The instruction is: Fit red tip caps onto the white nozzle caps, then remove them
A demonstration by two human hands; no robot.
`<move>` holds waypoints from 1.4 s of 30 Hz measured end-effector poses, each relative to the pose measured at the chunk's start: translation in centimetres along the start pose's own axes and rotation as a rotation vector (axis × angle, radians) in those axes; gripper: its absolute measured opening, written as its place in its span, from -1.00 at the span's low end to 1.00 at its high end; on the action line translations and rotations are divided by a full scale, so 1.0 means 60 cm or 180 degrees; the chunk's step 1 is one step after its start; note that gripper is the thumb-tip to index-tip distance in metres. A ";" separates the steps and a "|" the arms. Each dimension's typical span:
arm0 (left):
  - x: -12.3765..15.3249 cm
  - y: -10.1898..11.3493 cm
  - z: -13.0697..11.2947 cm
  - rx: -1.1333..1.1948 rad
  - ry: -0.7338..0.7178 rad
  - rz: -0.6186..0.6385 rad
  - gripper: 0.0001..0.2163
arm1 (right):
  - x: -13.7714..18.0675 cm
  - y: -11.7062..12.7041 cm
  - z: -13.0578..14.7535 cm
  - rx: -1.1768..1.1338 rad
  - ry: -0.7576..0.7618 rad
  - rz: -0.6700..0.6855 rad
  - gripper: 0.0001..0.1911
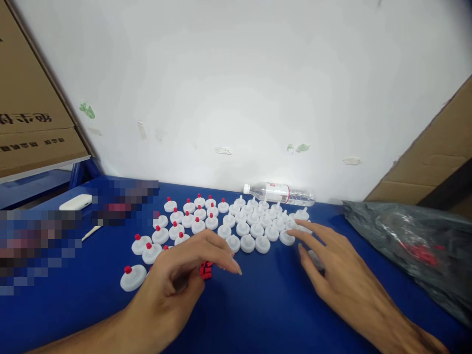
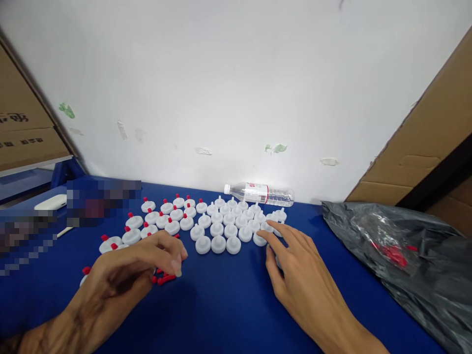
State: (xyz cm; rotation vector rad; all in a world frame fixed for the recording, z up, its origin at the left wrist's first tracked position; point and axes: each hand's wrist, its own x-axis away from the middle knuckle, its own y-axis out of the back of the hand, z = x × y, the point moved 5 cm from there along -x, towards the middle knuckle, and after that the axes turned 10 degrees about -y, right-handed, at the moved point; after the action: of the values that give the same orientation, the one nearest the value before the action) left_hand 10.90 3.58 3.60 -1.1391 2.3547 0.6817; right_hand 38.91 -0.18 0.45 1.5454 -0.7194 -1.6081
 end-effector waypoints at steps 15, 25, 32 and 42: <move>-0.001 -0.002 -0.005 -0.0024 -0.0023 0.0023 -0.62 | 0.001 -0.008 0.007 0.0108 0.0239 0.0125 -0.62; -0.001 -0.002 0.001 -0.0160 -0.0230 -0.0022 -0.58 | 0.006 -0.009 0.006 -0.0016 0.0313 0.0030 -0.65; 0.005 -0.006 -0.015 -0.1303 -0.0774 0.0453 -0.49 | -0.003 0.025 0.024 -0.0357 0.0270 -0.0215 -0.76; 0.011 -0.037 -0.018 -0.4266 -0.0913 0.1091 -0.83 | 0.001 0.043 0.056 -0.0871 0.0153 -0.0104 -0.84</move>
State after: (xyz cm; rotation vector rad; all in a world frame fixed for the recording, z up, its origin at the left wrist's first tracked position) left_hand 12.12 1.35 3.54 -0.8892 1.6850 2.5343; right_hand 35.99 -2.04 2.91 1.3964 -0.4292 -1.6130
